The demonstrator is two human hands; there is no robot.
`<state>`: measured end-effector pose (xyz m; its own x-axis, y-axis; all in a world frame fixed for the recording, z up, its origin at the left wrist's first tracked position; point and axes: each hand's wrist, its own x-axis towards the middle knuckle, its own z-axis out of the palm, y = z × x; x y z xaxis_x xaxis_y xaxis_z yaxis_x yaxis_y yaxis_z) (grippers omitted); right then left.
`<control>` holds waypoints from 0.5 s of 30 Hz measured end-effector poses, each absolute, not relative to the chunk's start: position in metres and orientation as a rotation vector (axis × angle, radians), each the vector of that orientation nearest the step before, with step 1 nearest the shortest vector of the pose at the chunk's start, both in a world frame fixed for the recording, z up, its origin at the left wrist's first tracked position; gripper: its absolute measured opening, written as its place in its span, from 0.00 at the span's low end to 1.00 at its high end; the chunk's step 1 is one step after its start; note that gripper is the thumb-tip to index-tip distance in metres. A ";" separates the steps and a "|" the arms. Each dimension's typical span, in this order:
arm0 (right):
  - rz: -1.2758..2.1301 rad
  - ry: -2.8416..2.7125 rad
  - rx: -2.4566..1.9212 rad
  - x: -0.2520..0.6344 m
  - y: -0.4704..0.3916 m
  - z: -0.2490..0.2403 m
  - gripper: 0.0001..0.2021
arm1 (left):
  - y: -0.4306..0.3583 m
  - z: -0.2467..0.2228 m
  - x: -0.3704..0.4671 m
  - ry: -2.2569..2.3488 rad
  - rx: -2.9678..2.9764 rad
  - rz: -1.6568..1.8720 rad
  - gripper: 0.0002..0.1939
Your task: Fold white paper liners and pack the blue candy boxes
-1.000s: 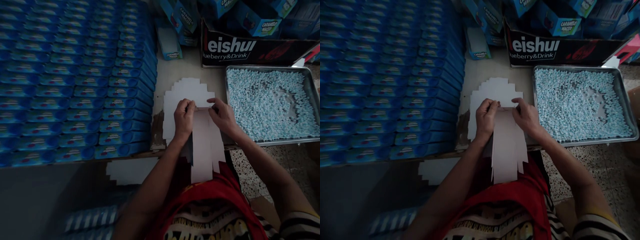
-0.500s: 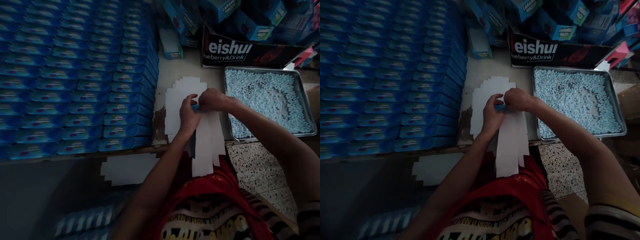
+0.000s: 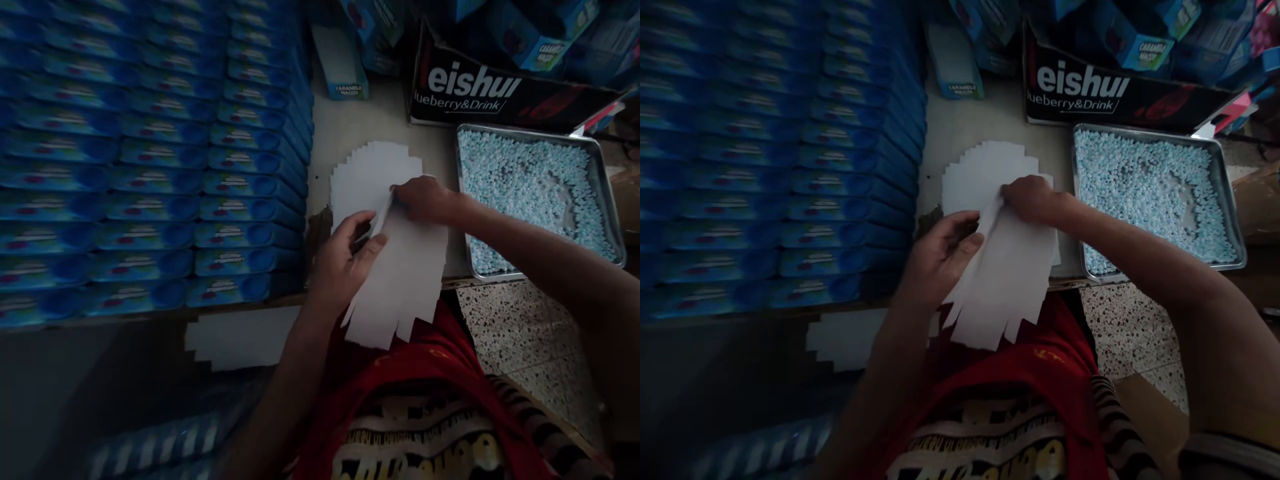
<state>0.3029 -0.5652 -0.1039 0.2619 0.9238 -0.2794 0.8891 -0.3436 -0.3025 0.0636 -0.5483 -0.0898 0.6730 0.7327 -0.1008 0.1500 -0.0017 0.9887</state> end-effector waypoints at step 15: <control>0.921 -0.936 -2.290 0.299 -0.725 -0.025 0.17 | -0.575 -0.126 0.060 1.062 1.266 0.800 0.31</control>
<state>0.2995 -0.7250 -0.0254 0.5355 0.7452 -0.3973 0.4097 -0.6406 -0.6494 0.0599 -0.5754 -0.1260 0.3383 0.9239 -0.1790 0.0830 0.1602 0.9836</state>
